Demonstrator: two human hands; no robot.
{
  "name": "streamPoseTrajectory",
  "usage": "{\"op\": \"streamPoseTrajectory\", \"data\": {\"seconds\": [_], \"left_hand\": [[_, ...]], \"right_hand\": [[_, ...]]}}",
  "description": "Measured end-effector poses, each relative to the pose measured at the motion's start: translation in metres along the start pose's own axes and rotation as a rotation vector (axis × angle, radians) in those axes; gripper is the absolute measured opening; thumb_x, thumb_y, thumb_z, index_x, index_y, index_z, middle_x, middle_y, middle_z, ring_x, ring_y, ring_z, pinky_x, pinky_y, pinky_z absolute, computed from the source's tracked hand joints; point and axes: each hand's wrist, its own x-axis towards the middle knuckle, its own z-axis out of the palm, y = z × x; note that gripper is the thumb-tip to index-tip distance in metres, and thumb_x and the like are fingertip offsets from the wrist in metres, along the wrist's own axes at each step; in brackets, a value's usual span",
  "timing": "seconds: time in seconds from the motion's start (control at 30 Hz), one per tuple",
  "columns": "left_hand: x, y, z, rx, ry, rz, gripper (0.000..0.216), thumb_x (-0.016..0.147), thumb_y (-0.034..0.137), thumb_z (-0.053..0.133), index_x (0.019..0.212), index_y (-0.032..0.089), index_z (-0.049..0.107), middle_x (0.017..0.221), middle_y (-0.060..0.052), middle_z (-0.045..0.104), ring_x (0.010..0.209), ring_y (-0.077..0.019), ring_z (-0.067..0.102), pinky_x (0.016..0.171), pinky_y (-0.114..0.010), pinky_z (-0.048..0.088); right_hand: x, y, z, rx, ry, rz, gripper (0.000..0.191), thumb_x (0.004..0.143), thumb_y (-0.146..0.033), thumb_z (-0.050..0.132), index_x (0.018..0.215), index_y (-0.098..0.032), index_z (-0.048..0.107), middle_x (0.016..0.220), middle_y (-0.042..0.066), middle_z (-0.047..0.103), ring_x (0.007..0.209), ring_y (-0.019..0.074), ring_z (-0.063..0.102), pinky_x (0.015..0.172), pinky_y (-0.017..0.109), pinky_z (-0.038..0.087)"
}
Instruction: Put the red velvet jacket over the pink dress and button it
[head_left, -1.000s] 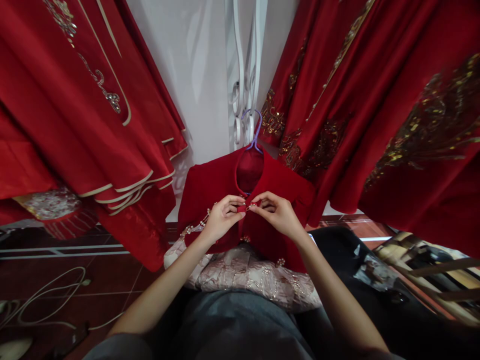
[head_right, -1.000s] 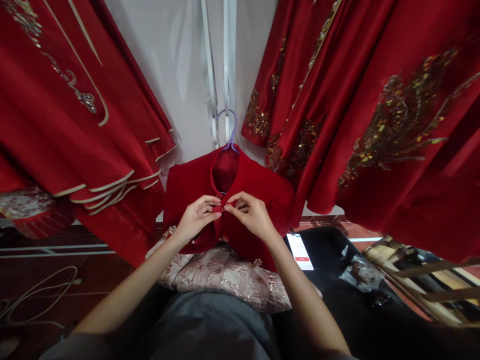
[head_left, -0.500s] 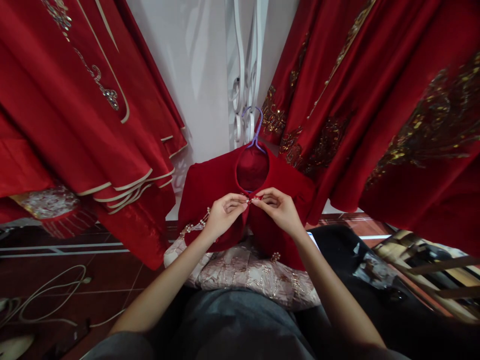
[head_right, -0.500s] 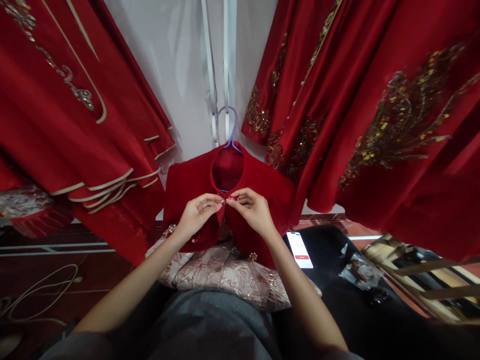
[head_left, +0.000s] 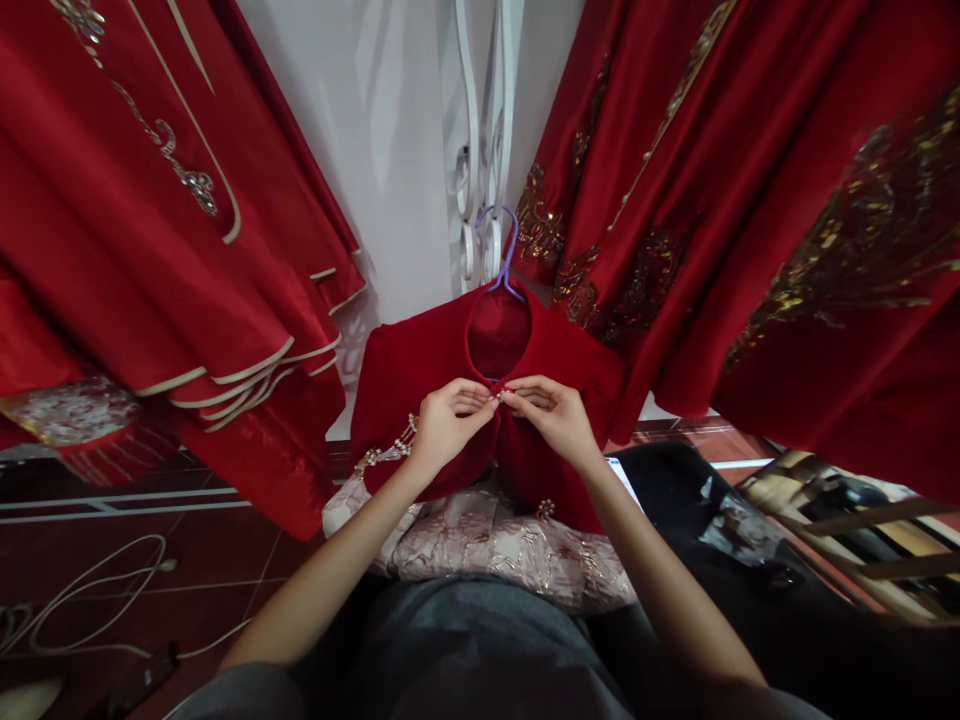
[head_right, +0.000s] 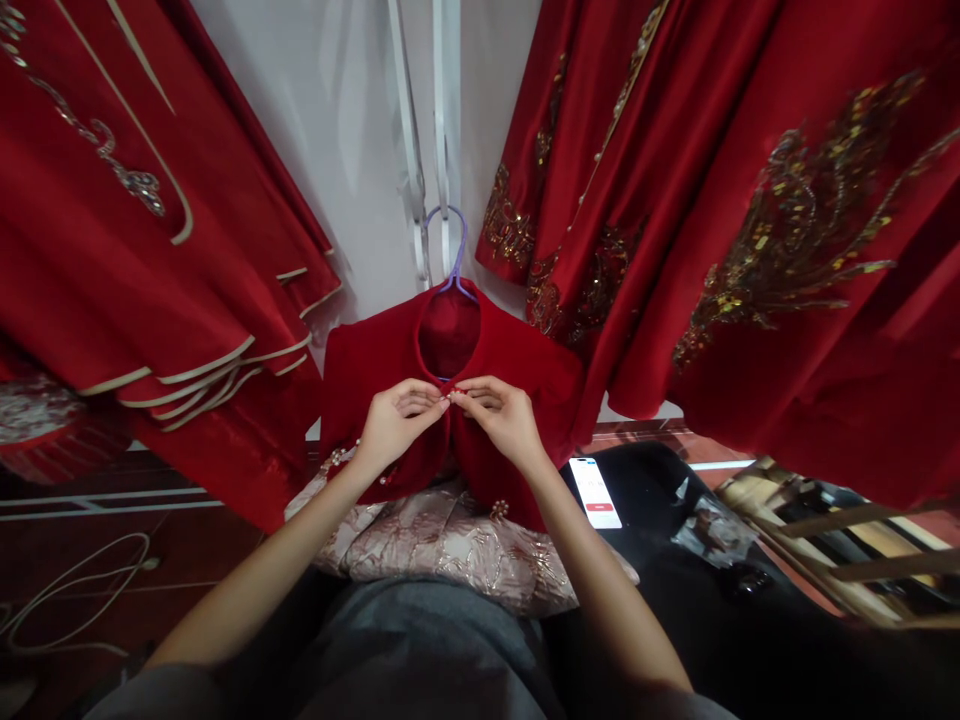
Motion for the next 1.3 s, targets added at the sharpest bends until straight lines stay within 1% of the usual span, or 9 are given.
{"op": "streamPoseTrajectory", "data": {"seconds": [0.13, 0.4, 0.57, 0.67, 0.77, 0.87, 1.03, 1.13, 1.3], "left_hand": [[0.000, 0.000, -0.002, 0.007, 0.001, 0.008, 0.018, 0.068, 0.019, 0.072, 0.084, 0.013, 0.064, 0.080, -0.005, 0.071, 0.072, -0.0129, 0.068, 0.074, -0.026, 0.057], [0.002, 0.001, -0.005, -0.019, 0.007, -0.051, 0.020, 0.066, 0.020, 0.073, 0.083, 0.011, 0.069, 0.081, -0.008, 0.074, 0.073, -0.0159, 0.071, 0.076, -0.029, 0.059], [0.005, 0.002, -0.009, 0.083, -0.029, -0.008, 0.022, 0.069, 0.022, 0.071, 0.088, 0.010, 0.072, 0.084, -0.009, 0.075, 0.075, -0.0179, 0.072, 0.076, -0.030, 0.060], [0.008, 0.005, -0.011, 0.153, -0.051, 0.048, 0.020, 0.071, 0.022, 0.070, 0.088, 0.011, 0.073, 0.084, -0.008, 0.075, 0.074, -0.0178, 0.072, 0.073, -0.028, 0.060], [0.011, 0.009, -0.014, 0.230, -0.083, 0.100, 0.018, 0.073, 0.023, 0.070, 0.088, 0.013, 0.075, 0.087, -0.007, 0.075, 0.075, -0.0175, 0.072, 0.071, -0.026, 0.061], [0.015, 0.012, -0.016, 0.302, -0.117, 0.118, 0.018, 0.075, 0.024, 0.069, 0.088, 0.015, 0.076, 0.090, -0.006, 0.075, 0.077, -0.0180, 0.073, 0.072, -0.026, 0.061], [0.022, 0.014, -0.017, 0.345, -0.169, 0.164, 0.014, 0.076, 0.024, 0.069, 0.085, 0.017, 0.077, 0.087, -0.005, 0.076, 0.073, -0.0179, 0.073, 0.072, -0.027, 0.061], [0.024, 0.013, -0.016, 0.336, -0.183, 0.173, 0.013, 0.075, 0.024, 0.069, 0.083, 0.018, 0.077, 0.086, -0.004, 0.076, 0.072, -0.0178, 0.072, 0.072, -0.028, 0.062], [0.021, 0.012, -0.011, 0.211, -0.152, 0.107, 0.016, 0.074, 0.022, 0.069, 0.087, 0.015, 0.072, 0.085, -0.005, 0.074, 0.075, -0.0172, 0.071, 0.073, -0.029, 0.061]], "right_hand": [[0.000, 0.000, 0.002, 0.021, 0.030, 0.002, 0.029, 0.072, -0.040, 0.075, 0.090, -0.019, 0.070, 0.089, 0.006, 0.074, 0.077, 0.0180, 0.070, 0.069, 0.029, 0.059], [-0.002, 0.004, 0.008, 0.052, 0.090, 0.019, 0.030, 0.071, -0.040, 0.075, 0.091, -0.018, 0.070, 0.089, 0.006, 0.073, 0.079, 0.0189, 0.070, 0.070, 0.030, 0.059], [-0.003, 0.006, 0.013, 0.025, 0.124, -0.010, 0.032, 0.072, -0.042, 0.074, 0.093, -0.018, 0.069, 0.086, 0.007, 0.072, 0.082, 0.0195, 0.069, 0.075, 0.032, 0.058], [-0.003, 0.008, 0.013, 0.007, 0.136, -0.034, 0.031, 0.073, -0.041, 0.073, 0.094, -0.018, 0.068, 0.090, 0.007, 0.072, 0.085, 0.0197, 0.069, 0.078, 0.034, 0.057], [-0.003, 0.009, 0.013, -0.008, 0.131, -0.042, 0.029, 0.075, -0.040, 0.071, 0.095, -0.019, 0.068, 0.092, 0.007, 0.072, 0.087, 0.0196, 0.068, 0.080, 0.033, 0.057], [-0.003, 0.008, 0.011, -0.031, 0.124, -0.050, 0.028, 0.076, -0.040, 0.071, 0.095, -0.019, 0.068, 0.092, 0.007, 0.072, 0.087, 0.0194, 0.068, 0.080, 0.032, 0.057], [-0.003, 0.007, 0.007, -0.065, 0.095, -0.059, 0.028, 0.078, -0.040, 0.069, 0.097, -0.020, 0.067, 0.094, 0.007, 0.072, 0.090, 0.0195, 0.069, 0.080, 0.031, 0.057], [-0.002, 0.007, 0.004, -0.066, 0.078, -0.053, 0.027, 0.078, -0.040, 0.069, 0.097, -0.020, 0.066, 0.098, 0.007, 0.072, 0.093, 0.0206, 0.069, 0.081, 0.032, 0.057], [-0.002, 0.005, 0.001, -0.051, 0.058, -0.053, 0.028, 0.077, -0.041, 0.070, 0.096, -0.021, 0.065, 0.097, 0.007, 0.073, 0.092, 0.0218, 0.070, 0.083, 0.035, 0.058]]}}
